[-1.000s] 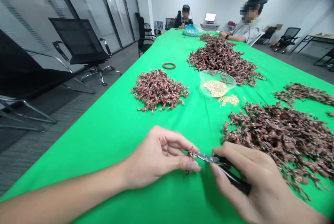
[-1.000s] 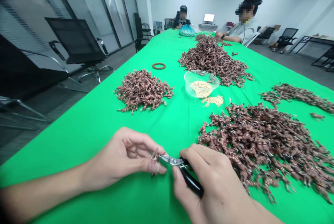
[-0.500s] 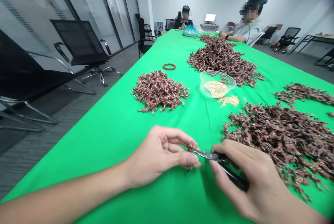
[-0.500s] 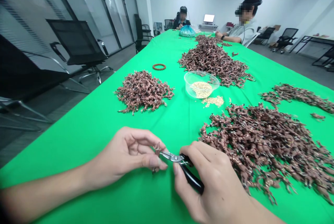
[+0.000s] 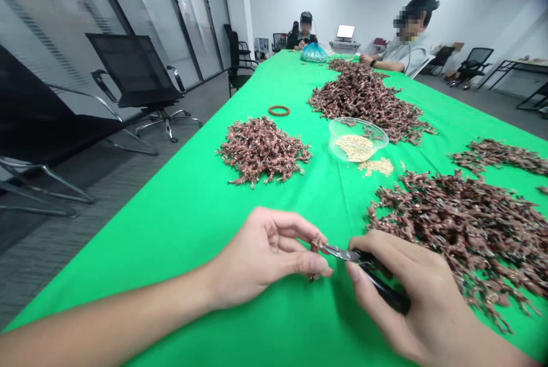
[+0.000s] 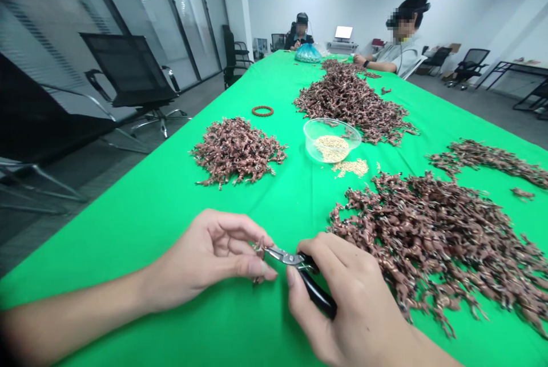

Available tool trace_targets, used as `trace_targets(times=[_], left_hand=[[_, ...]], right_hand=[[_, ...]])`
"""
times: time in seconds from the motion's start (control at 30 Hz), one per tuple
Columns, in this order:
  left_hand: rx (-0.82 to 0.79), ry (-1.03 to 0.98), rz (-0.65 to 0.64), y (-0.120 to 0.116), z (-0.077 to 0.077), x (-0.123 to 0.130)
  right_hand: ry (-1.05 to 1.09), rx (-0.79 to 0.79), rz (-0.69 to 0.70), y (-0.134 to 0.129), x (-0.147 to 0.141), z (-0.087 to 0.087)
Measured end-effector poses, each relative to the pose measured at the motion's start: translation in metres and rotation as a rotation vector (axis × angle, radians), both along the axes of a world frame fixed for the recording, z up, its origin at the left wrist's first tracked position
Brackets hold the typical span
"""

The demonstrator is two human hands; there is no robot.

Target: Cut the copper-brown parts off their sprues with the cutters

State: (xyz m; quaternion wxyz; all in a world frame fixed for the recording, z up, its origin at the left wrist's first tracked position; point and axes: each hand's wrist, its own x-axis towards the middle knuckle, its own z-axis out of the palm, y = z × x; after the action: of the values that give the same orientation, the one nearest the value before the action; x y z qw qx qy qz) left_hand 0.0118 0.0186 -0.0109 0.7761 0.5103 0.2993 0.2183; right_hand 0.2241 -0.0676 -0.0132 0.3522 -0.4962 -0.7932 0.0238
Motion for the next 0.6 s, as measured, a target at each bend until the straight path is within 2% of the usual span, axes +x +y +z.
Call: trace_targets(times=[0.3,0.5,0.6], left_hand=[[-0.007,0.009,-0.007,-0.0001,-0.0009,0.0004],[0.002,-0.008,-0.025,0.0003,-0.0028,-0.0005],[0.035,0.014,-0.007,0.0001,-0.0017,-0.0007]], right_hand=[[-0.047,0.037,0.017,-0.0003,0.0015,-0.0028],[-0.171,0.185,0.014,-0.0013,0.0048,-0.0062],[-0.176,0.207,0.014,-0.0009,0.0066,-0.0051]])
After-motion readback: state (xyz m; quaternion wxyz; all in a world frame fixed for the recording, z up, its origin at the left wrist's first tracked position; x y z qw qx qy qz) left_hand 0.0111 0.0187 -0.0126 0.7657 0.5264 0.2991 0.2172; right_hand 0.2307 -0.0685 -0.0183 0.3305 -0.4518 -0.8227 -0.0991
